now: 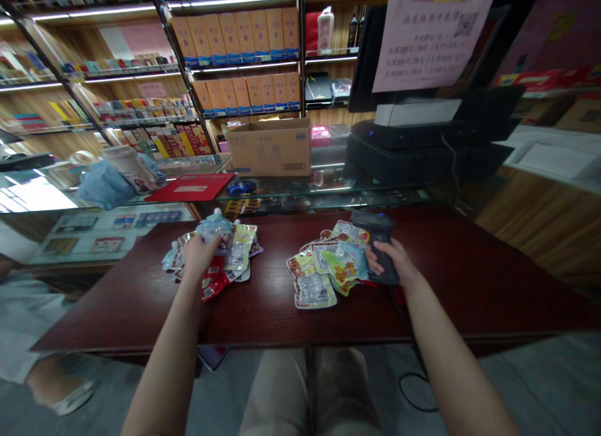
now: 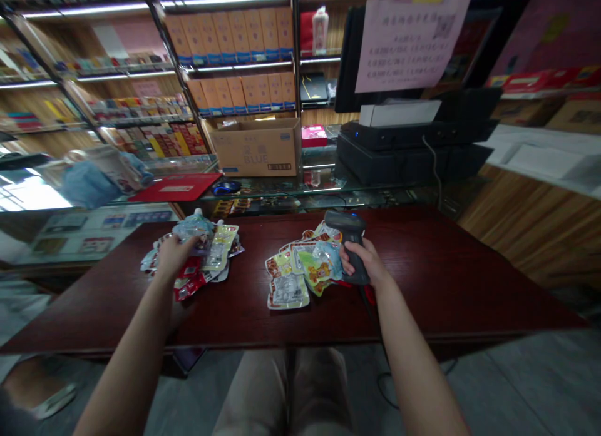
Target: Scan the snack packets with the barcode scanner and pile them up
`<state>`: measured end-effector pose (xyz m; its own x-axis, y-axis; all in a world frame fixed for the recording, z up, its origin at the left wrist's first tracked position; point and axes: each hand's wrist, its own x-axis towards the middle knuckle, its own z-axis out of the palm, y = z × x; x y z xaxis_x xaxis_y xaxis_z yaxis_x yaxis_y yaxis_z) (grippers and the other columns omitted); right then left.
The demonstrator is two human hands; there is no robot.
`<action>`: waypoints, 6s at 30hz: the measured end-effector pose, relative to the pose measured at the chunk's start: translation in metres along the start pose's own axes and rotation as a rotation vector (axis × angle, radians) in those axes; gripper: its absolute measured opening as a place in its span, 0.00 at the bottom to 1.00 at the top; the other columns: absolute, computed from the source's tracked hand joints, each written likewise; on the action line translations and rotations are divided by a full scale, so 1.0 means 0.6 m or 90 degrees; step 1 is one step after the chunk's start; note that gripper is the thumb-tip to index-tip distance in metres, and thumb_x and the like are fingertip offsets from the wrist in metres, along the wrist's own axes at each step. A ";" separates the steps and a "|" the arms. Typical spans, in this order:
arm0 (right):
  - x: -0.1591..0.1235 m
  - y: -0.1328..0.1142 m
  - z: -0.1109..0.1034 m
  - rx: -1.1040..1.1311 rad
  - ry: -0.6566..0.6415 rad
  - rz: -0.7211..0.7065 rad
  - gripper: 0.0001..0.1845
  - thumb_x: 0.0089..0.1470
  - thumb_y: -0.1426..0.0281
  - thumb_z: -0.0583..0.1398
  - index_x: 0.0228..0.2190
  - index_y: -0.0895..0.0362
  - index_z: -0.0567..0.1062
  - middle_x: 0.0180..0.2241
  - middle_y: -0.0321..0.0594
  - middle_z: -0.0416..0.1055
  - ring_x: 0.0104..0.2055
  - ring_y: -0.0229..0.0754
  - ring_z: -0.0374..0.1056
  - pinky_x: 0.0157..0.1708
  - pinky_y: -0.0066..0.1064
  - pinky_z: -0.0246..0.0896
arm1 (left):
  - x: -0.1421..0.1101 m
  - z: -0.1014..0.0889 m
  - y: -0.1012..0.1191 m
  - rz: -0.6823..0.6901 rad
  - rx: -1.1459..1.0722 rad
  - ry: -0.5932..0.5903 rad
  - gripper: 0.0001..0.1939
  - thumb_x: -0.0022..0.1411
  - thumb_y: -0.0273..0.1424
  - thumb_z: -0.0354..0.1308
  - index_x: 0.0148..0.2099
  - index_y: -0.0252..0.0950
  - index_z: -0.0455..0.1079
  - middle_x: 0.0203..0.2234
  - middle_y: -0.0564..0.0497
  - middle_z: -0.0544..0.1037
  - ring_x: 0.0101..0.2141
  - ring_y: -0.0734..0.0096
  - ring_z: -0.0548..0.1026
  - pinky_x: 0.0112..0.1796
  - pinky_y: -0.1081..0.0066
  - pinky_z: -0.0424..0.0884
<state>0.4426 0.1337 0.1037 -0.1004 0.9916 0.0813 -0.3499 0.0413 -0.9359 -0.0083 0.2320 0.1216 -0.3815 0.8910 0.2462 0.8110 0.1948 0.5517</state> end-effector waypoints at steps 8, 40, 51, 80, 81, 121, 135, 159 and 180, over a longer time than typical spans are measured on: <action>0.002 0.005 -0.007 0.000 -0.001 0.004 0.15 0.48 0.61 0.65 0.23 0.57 0.67 0.17 0.32 0.63 0.12 0.30 0.56 0.13 0.25 0.51 | -0.032 0.006 0.003 -0.114 0.082 0.089 0.40 0.56 0.48 0.52 0.61 0.21 0.58 0.57 0.23 0.64 0.57 0.29 0.61 0.54 0.44 0.57; -0.022 -0.034 -0.057 -0.044 0.131 -0.009 0.15 0.46 0.63 0.66 0.29 0.57 0.67 0.18 0.30 0.64 0.13 0.30 0.55 0.13 0.25 0.51 | -0.138 0.204 0.271 0.556 -0.097 -0.414 0.30 0.60 0.49 0.55 0.59 0.38 0.64 0.51 0.42 0.73 0.51 0.53 0.71 0.51 0.53 0.65; -0.114 -0.026 -0.087 -0.019 0.167 -0.012 0.19 0.49 0.64 0.64 0.42 0.57 0.70 0.20 0.29 0.64 0.14 0.31 0.56 0.14 0.26 0.51 | -0.199 0.190 0.335 0.606 0.023 -0.392 0.32 0.58 0.53 0.55 0.56 0.38 0.68 0.52 0.39 0.70 0.52 0.46 0.67 0.51 0.48 0.62; -0.086 0.019 0.029 0.009 0.156 -0.059 0.15 0.49 0.61 0.65 0.30 0.56 0.65 0.18 0.28 0.63 0.13 0.29 0.56 0.12 0.24 0.51 | -0.123 0.269 0.277 0.179 -0.790 -0.355 0.32 0.46 0.34 0.65 0.54 0.37 0.61 0.48 0.45 0.75 0.45 0.62 0.76 0.49 0.58 0.71; -0.087 0.023 0.035 0.002 0.158 -0.058 0.15 0.49 0.61 0.65 0.30 0.56 0.66 0.18 0.28 0.63 0.13 0.29 0.56 0.13 0.24 0.51 | -0.122 0.274 0.276 0.185 -0.777 -0.348 0.30 0.47 0.34 0.64 0.53 0.36 0.63 0.47 0.44 0.76 0.44 0.61 0.76 0.49 0.58 0.71; -0.141 0.104 0.129 0.059 0.162 -0.035 0.15 0.51 0.60 0.64 0.33 0.56 0.67 0.19 0.28 0.62 0.12 0.29 0.55 0.13 0.24 0.48 | -0.097 0.061 0.126 0.180 -0.376 -0.135 0.16 0.50 0.41 0.57 0.36 0.34 0.73 0.31 0.48 0.79 0.36 0.59 0.75 0.43 0.61 0.70; -0.083 0.094 0.154 0.088 0.112 -0.020 0.17 0.47 0.60 0.66 0.30 0.55 0.66 0.17 0.27 0.63 0.11 0.30 0.55 0.12 0.23 0.52 | -0.047 -0.001 -0.003 -0.095 -0.042 0.083 0.29 0.53 0.44 0.55 0.52 0.30 0.67 0.44 0.33 0.76 0.50 0.39 0.72 0.50 0.49 0.65; -0.076 0.066 0.118 0.094 0.158 -0.049 0.18 0.45 0.61 0.66 0.33 0.56 0.67 0.18 0.27 0.64 0.12 0.29 0.55 0.12 0.23 0.51 | -0.121 0.028 0.092 0.283 -0.056 0.108 0.19 0.61 0.36 0.52 0.52 0.33 0.67 0.50 0.36 0.68 0.54 0.46 0.65 0.54 0.47 0.59; -0.119 0.041 0.018 0.112 0.254 -0.070 0.19 0.43 0.60 0.68 0.32 0.56 0.66 0.17 0.27 0.63 0.11 0.30 0.54 0.11 0.24 0.52 | -0.165 0.199 0.323 0.501 0.110 -0.382 0.33 0.51 0.46 0.63 0.58 0.41 0.66 0.53 0.39 0.66 0.54 0.45 0.65 0.51 0.53 0.63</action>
<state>0.4310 0.0623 0.0788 0.3009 0.9536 0.0056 -0.4955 0.1613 -0.8535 0.2398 0.2307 0.1090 0.5384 0.8424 0.0220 0.8082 -0.5236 0.2694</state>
